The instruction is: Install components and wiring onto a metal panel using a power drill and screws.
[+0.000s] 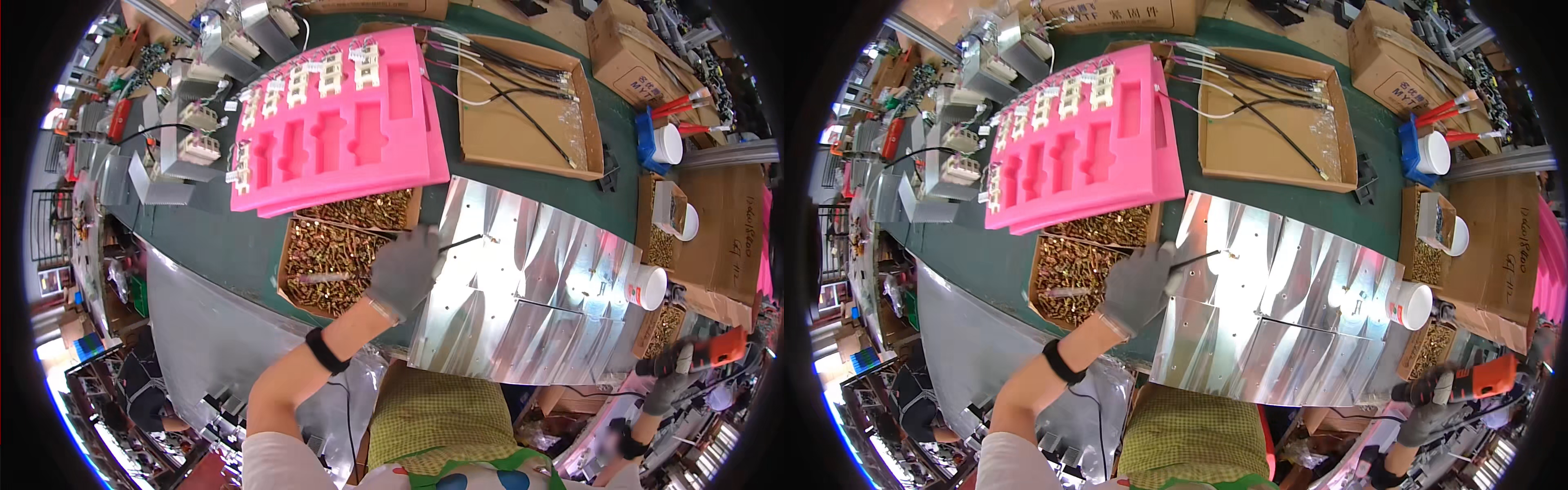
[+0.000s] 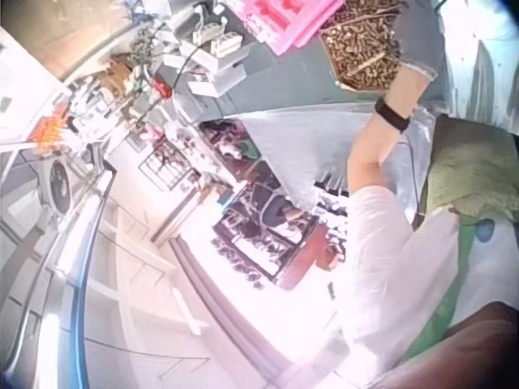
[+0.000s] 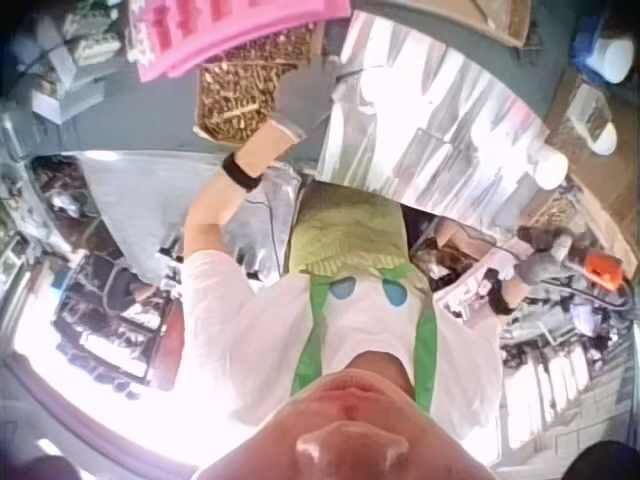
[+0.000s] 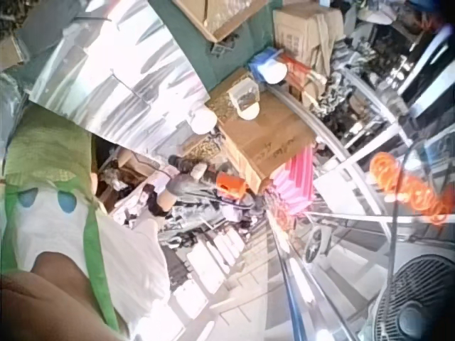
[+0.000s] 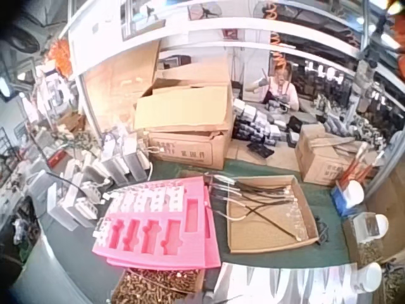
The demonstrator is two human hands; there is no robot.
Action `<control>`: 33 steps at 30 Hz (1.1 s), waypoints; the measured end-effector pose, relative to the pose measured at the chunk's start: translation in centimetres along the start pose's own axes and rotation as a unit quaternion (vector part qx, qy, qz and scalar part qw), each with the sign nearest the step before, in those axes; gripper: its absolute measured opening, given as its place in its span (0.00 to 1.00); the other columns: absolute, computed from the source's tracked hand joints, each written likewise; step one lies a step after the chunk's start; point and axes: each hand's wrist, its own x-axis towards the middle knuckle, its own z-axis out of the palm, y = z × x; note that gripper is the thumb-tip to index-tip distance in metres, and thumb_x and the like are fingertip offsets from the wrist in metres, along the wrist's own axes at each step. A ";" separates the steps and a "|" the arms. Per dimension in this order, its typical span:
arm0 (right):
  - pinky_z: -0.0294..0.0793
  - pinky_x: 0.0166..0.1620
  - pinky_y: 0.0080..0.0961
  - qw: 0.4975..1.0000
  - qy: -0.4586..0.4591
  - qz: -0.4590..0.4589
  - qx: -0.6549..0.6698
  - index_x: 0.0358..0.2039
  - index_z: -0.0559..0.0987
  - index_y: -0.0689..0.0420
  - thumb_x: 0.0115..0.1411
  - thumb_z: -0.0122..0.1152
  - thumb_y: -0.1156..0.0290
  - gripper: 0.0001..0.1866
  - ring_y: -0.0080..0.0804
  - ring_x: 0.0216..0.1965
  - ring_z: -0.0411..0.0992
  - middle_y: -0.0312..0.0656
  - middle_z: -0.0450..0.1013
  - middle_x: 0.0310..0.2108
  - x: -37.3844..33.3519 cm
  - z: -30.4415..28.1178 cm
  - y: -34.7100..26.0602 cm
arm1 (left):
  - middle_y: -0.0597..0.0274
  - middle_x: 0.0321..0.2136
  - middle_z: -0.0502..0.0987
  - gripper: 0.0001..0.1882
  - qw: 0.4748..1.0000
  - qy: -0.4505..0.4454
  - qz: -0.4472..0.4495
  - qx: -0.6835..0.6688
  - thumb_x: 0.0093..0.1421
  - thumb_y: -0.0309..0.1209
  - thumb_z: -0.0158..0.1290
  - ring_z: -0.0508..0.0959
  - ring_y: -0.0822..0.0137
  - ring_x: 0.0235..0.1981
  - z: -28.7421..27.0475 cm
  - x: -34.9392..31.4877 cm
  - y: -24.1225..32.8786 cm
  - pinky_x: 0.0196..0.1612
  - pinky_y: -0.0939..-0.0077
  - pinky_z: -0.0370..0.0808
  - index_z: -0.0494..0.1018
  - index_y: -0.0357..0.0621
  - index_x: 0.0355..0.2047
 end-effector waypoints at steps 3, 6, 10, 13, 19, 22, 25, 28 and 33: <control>0.62 0.16 0.19 0.985 0.097 0.030 -0.139 0.43 0.67 0.57 0.57 0.66 0.66 0.20 0.21 0.16 0.65 0.33 0.65 0.19 -1.2 -6.5 6.7 | 0.58 0.34 0.74 0.19 0.986 -0.147 -0.043 0.066 0.56 0.41 0.57 0.77 0.58 0.40 -1.0 -3.3 -2.0 0.35 0.64 0.77 0.70 0.44 0.42; 0.64 0.18 0.19 0.969 0.087 0.184 -0.139 0.56 0.63 0.55 0.56 0.64 0.76 0.28 0.21 0.15 0.65 0.33 0.66 0.21 -3.3 -12.1 13.7 | 0.58 0.38 0.75 0.15 0.986 -0.114 -0.016 0.123 0.55 0.37 0.56 0.77 0.59 0.40 -3.9 -4.8 -4.4 0.39 0.64 0.75 0.70 0.46 0.41; 0.67 0.21 0.23 0.944 0.120 0.270 -0.148 0.68 0.54 0.51 0.56 0.62 0.75 0.41 0.21 0.19 0.64 0.35 0.67 0.29 -5.7 -10.6 19.5 | 0.59 0.41 0.75 0.20 0.992 0.068 0.092 0.058 0.51 0.32 0.58 0.75 0.57 0.44 -8.1 -1.2 -2.1 0.45 0.61 0.71 0.72 0.46 0.46; 0.73 0.28 0.27 0.925 0.047 0.292 -0.238 0.65 0.57 0.52 0.56 0.63 0.71 0.38 0.29 0.26 0.71 0.39 0.70 0.32 -5.0 -9.1 20.3 | 0.58 0.41 0.76 0.18 0.969 0.145 0.202 -0.011 0.54 0.31 0.57 0.74 0.54 0.43 -8.5 7.4 2.0 0.45 0.60 0.70 0.73 0.42 0.46; 0.69 0.54 0.40 0.856 -0.003 0.119 -0.503 0.63 0.59 0.61 0.52 0.66 0.72 0.39 0.54 0.55 0.68 0.56 0.69 0.53 -3.9 -7.6 20.6 | 0.60 0.44 0.76 0.18 0.911 0.194 0.312 0.188 0.54 0.26 0.52 0.73 0.58 0.48 -2.3 25.9 7.7 0.52 0.62 0.68 0.73 0.47 0.48; 0.73 0.36 0.42 0.836 -0.045 0.151 -0.525 0.59 0.66 0.51 0.53 0.65 0.70 0.32 0.47 0.31 0.75 0.47 0.75 0.36 -2.9 -7.7 16.6 | 0.59 0.40 0.76 0.15 0.925 0.077 0.294 0.227 0.54 0.25 0.51 0.75 0.58 0.47 -0.4 29.2 8.0 0.52 0.63 0.66 0.74 0.50 0.42; 0.73 0.32 0.28 0.887 0.014 0.094 -0.452 0.60 0.65 0.56 0.55 0.64 0.71 0.32 0.35 0.31 0.75 0.42 0.75 0.32 -2.0 -7.6 11.8 | 0.57 0.40 0.76 0.15 0.924 0.015 0.282 0.259 0.56 0.24 0.50 0.76 0.56 0.47 -0.4 29.7 8.9 0.51 0.60 0.68 0.71 0.51 0.45; 0.74 0.33 0.23 0.922 0.034 0.007 -0.385 0.59 0.67 0.57 0.60 0.62 0.69 0.27 0.27 0.31 0.76 0.39 0.75 0.32 1.2 -4.7 6.3 | 0.51 0.38 0.75 0.12 0.947 0.140 0.272 0.098 0.59 0.24 0.48 0.76 0.48 0.44 -3.5 29.8 7.6 0.47 0.57 0.72 0.69 0.47 0.44; 0.76 0.34 0.23 0.945 -0.036 -0.053 -0.321 0.55 0.72 0.56 0.59 0.62 0.70 0.23 0.28 0.33 0.78 0.42 0.77 0.32 3.9 2.1 2.9 | 0.53 0.40 0.78 0.10 0.819 0.417 0.376 -0.116 0.65 0.26 0.49 0.79 0.61 0.43 -18.1 27.8 9.9 0.51 0.69 0.72 0.71 0.40 0.46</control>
